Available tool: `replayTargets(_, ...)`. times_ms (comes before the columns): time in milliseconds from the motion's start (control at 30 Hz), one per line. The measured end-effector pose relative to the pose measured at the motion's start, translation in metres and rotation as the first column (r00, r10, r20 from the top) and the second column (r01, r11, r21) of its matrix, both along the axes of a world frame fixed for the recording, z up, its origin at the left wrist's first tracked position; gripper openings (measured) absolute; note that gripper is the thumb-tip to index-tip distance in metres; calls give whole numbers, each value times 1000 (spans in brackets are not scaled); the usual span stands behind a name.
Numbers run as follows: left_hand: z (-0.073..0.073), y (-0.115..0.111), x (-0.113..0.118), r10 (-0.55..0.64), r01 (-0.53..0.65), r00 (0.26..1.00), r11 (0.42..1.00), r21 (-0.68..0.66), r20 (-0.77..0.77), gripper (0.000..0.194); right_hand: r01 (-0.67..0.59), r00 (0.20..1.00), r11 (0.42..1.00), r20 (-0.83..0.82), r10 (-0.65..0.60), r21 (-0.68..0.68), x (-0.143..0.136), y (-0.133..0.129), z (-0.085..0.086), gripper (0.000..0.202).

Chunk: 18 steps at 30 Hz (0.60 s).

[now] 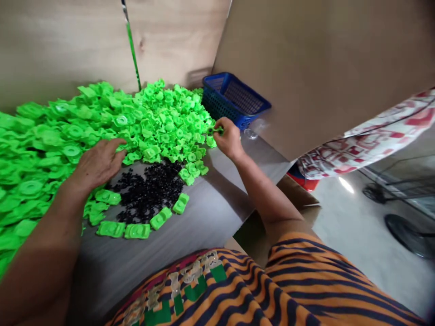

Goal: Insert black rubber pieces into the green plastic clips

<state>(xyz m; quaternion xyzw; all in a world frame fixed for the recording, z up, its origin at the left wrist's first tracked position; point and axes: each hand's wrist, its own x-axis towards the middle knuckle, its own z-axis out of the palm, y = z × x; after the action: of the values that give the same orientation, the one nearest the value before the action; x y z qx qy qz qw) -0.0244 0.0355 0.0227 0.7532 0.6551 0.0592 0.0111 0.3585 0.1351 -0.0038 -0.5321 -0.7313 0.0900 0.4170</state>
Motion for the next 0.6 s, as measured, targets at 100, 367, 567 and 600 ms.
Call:
replayTargets(100, 4, 0, 1, 35, -35, 999, 999, -23, 5, 65, 197, 978, 977, 46, -201, 79, 60, -5, -16, 26)
replayTargets(367, 3, 6, -11, 12, -34, 994, 979, 200, 110, 56, 388, 921, 921, 12, -389, 40, 116, -18, -48, 24)
replayTargets(567, 1, 8, -19, 11, -52, 986, 968, 244, 166, 48, 404, 902, 915, 163, -401, 11, 102, -29, -53, 22)
replayTargets(600, 1, 8, -19, 13, -53, 986, 970, 238, 164, 47, 409, 896, 912, 175, -407, 25, 97, -28, -52, 21)
